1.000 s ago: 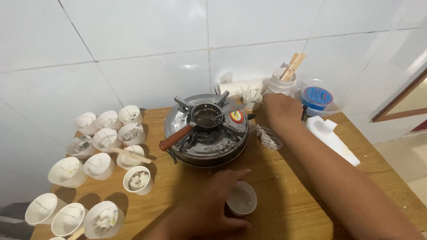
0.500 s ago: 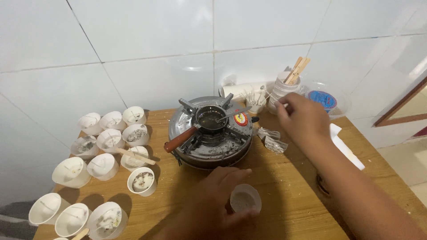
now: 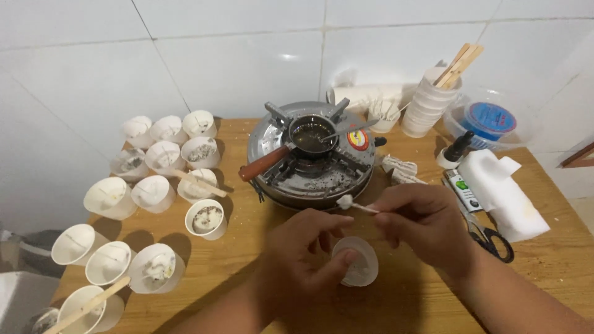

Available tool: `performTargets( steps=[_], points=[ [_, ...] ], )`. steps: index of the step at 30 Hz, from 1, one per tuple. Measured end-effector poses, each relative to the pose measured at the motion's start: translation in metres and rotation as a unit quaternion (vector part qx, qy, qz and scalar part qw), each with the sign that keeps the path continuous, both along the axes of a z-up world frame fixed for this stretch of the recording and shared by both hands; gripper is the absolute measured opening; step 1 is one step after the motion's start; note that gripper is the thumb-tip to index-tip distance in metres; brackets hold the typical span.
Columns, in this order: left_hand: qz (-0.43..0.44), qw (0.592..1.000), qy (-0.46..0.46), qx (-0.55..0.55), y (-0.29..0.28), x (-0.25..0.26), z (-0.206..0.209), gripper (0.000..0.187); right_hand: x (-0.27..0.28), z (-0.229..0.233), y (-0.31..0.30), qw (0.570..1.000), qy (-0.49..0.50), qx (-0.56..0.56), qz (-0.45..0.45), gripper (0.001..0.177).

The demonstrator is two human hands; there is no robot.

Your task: Preparing small paper cup molds for candle making by inserting wicks and centering them with wooden sticks.

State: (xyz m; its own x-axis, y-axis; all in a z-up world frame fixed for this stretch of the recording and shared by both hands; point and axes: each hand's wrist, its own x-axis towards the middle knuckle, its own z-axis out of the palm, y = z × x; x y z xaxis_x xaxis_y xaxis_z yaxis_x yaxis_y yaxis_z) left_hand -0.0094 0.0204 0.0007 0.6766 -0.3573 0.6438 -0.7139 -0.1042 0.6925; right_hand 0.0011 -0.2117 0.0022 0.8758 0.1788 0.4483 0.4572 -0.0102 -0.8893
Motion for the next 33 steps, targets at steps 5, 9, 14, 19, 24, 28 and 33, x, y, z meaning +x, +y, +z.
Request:
performTargets(
  steps=[5,9,14,19,24,28,33],
  points=[
    [0.010,0.999,0.033,-0.019,-0.001,0.002,-0.006,0.032,0.005,-0.004,-0.003,0.999,0.018,0.022,0.044,0.011],
    [0.039,0.996,0.030,-0.077,-0.003,-0.002,-0.003,0.031,0.003,-0.001,0.014,0.992,0.015,-0.026,0.120,0.014],
    [0.051,0.994,0.003,-0.095,-0.004,-0.001,-0.001,0.020,-0.002,0.005,0.021,0.986,0.026,-0.122,0.114,0.009],
    [0.057,0.994,-0.005,-0.090,-0.006,-0.002,-0.003,0.012,0.004,0.019,0.008,0.960,-0.036,-0.275,0.031,0.021],
    [0.066,0.993,-0.007,-0.096,-0.006,-0.003,-0.001,0.005,0.013,0.040,-0.019,0.870,-0.040,-0.467,-0.154,0.017],
    [0.074,0.992,-0.018,-0.098,-0.004,-0.001,0.006,0.008,-0.015,0.109,-0.006,0.625,0.304,-0.683,-0.225,0.039],
    [0.080,0.994,0.017,-0.076,-0.001,-0.001,0.009,0.012,-0.051,0.057,-0.069,0.550,0.370,-0.697,-0.273,0.041]
  ],
)
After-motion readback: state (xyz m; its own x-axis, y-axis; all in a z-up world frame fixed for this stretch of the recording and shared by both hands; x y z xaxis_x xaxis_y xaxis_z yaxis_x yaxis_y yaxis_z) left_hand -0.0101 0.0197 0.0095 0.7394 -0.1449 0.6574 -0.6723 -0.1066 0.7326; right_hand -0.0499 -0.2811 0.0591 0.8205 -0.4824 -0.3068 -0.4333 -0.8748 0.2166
